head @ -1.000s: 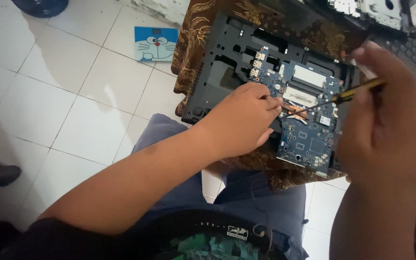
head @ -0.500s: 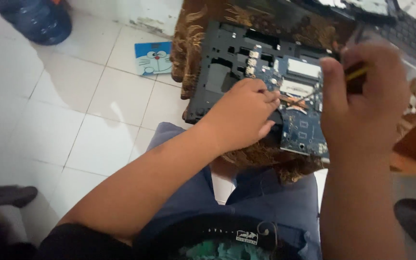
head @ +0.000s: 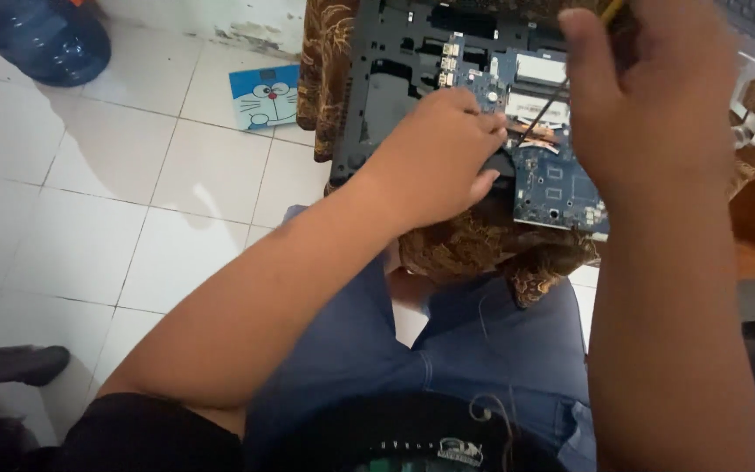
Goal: Disassembling a laptop motherboard by removing screws and components using a screwdriver.
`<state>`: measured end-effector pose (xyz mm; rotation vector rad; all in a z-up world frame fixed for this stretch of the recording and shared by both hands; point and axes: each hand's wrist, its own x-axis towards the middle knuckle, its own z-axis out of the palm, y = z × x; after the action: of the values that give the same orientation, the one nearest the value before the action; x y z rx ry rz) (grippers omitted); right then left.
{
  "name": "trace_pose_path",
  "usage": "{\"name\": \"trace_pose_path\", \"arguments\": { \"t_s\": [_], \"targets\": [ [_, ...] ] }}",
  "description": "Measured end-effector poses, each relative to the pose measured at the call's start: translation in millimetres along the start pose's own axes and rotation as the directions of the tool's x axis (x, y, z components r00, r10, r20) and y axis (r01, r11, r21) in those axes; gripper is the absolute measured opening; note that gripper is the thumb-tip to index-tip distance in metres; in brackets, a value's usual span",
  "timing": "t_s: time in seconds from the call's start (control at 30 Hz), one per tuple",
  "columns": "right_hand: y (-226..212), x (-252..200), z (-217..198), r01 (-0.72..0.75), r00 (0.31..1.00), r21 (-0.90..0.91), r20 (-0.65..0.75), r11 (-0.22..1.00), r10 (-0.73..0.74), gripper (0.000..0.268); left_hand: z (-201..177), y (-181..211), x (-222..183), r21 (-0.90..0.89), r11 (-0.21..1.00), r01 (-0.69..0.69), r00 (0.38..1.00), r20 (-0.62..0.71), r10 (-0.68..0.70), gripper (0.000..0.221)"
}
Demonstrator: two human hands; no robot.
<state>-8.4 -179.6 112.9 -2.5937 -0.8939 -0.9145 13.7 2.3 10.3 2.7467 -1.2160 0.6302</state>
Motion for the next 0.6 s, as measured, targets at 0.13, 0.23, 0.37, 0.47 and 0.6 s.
{"name": "trace_pose_path", "arguments": {
  "t_s": [0.13, 0.23, 0.37, 0.47, 0.6],
  "targets": [
    [-8, 0, 5, -0.064, 0.996, 0.015, -0.060, 0.998, 0.065, 0.005, -3, -2, 1, 0.014, 1.000, 0.007, 1.000, 0.010, -0.007, 0.054],
    [-15, 0, 0, -0.134, 0.990, 0.269, 0.001, 0.954, 0.139, 0.016, 2, -2, 1, -0.042, 0.999, 0.022, 0.999, 0.028, -0.021, 0.053],
    [9, -12, 10, -0.127, 0.992, 0.046, -0.004, 0.991, 0.128, 0.011, -2, -2, 0, -0.092, 0.996, 0.016, 1.000, -0.006, -0.016, 0.051],
    [13, -17, 12, -0.227, 0.974, -0.026, 0.023, 0.974, 0.227, 0.044, -2, -1, 0, 0.009, 1.000, -0.012, 1.000, -0.022, 0.012, 0.053],
    [5, -17, 7, -0.291, 0.956, 0.133, 0.079, 0.948, 0.282, 0.026, -3, -2, -2, -0.024, 1.000, 0.000, 1.000, -0.026, -0.001, 0.050]
  ]
}}
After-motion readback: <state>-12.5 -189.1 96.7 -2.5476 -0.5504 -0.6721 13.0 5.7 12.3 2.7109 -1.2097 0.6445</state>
